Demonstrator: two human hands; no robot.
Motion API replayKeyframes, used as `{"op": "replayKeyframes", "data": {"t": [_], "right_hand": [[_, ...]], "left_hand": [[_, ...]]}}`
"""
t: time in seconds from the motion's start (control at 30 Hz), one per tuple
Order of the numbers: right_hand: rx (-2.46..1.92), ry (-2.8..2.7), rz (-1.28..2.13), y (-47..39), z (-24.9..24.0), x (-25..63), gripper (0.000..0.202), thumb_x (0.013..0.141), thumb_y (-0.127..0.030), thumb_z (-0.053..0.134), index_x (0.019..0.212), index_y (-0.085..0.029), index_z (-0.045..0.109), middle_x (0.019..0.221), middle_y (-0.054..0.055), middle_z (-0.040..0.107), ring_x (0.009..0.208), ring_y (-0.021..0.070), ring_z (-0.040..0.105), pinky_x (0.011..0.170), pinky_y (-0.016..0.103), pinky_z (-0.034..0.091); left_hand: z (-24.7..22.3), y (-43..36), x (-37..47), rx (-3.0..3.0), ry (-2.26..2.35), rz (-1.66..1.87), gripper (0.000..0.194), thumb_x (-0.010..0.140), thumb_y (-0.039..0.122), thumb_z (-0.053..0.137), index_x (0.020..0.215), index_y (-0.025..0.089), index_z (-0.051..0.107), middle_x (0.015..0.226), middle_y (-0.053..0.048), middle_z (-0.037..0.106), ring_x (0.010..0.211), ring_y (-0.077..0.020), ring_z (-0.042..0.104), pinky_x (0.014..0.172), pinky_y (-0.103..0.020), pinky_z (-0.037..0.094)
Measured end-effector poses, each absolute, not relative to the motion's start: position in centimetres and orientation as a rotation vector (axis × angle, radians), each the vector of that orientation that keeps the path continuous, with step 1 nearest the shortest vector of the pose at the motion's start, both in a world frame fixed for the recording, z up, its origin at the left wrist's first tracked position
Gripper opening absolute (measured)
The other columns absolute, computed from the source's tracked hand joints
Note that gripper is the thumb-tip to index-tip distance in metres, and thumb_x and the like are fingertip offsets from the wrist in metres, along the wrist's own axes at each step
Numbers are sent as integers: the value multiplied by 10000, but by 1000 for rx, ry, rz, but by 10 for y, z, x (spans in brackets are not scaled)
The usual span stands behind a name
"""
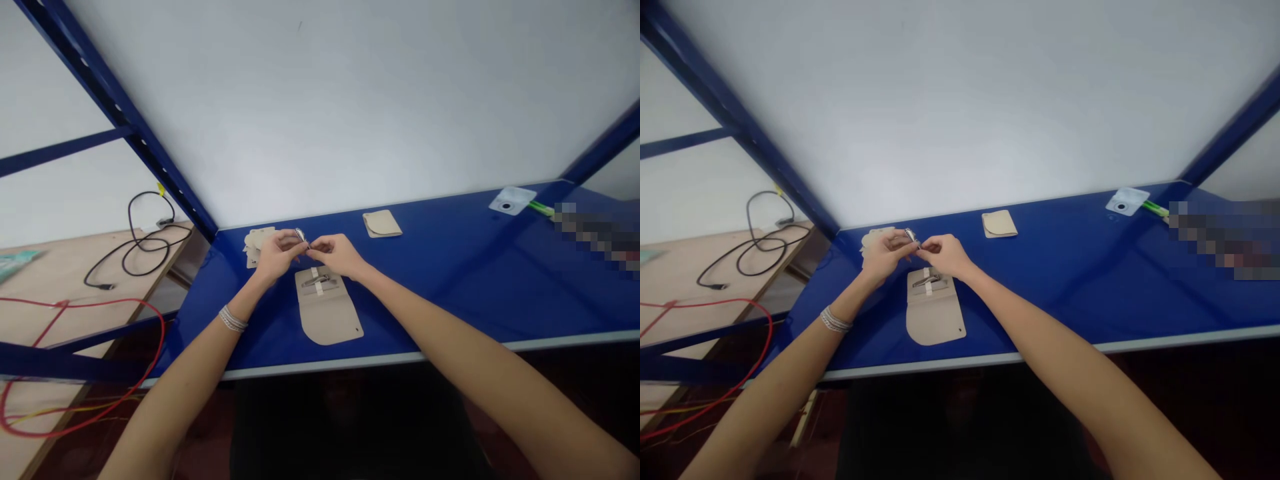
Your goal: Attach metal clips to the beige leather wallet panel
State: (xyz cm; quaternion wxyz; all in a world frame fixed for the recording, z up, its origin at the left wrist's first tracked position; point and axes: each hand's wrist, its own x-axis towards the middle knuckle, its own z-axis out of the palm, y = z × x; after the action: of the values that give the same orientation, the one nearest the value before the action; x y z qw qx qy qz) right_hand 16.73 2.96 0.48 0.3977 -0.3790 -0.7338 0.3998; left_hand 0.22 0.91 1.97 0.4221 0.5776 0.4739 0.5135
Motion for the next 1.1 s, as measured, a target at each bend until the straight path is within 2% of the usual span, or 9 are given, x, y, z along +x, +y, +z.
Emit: {"op": "replayKeyframes", "data": {"t": [0.17,0.33,0.57,0.77,1.0,1.1], "right_hand": [[-949,-1861,991,29,4,167,238,729,-356,621,781,-140,705,701,46,679,612,134,574,596,255,439],[-936,-1861,976,29,3,166,250,735,-370,615,787,-142,702,711,48,680,620,139,580,597,257,440],[-956,-1897,906,26,7,165,250,752,-370,596,783,-141,692,713,52,678,633,138,587,601,252,436],[-942,-1905,910,24,8,166,318,767,-430,573,785,-139,699,693,52,671,614,137,567,570,246,410],[-932,-1780,1084,25,8,166,322,723,-440,606,728,-128,689,642,30,632,591,118,522,557,239,385],[-913,-1731,1222,26,10,167,297,695,-416,630,723,-126,687,632,19,618,579,104,502,566,240,389]], "left_hand": [[18,11,2,1464,1138,1309,353,634,278,742,906,130,574,699,-13,644,572,-101,570,490,-205,426],[15,11,3,1456,1142,1327,387,644,279,737,974,112,624,769,-47,664,582,-100,561,490,-209,418],[17,8,7,1437,1168,1347,329,636,289,735,895,99,665,728,-54,670,557,-100,546,467,-210,407],[19,7,9,1402,1180,1350,326,616,294,743,866,97,671,712,-52,666,571,-111,550,472,-214,397],[21,6,8,1397,1205,1339,300,625,299,745,829,109,637,661,-22,643,477,-78,497,470,-223,402],[23,5,3,1408,1140,1305,339,665,316,723,918,117,615,621,-7,622,509,-103,538,513,-242,447]]}}
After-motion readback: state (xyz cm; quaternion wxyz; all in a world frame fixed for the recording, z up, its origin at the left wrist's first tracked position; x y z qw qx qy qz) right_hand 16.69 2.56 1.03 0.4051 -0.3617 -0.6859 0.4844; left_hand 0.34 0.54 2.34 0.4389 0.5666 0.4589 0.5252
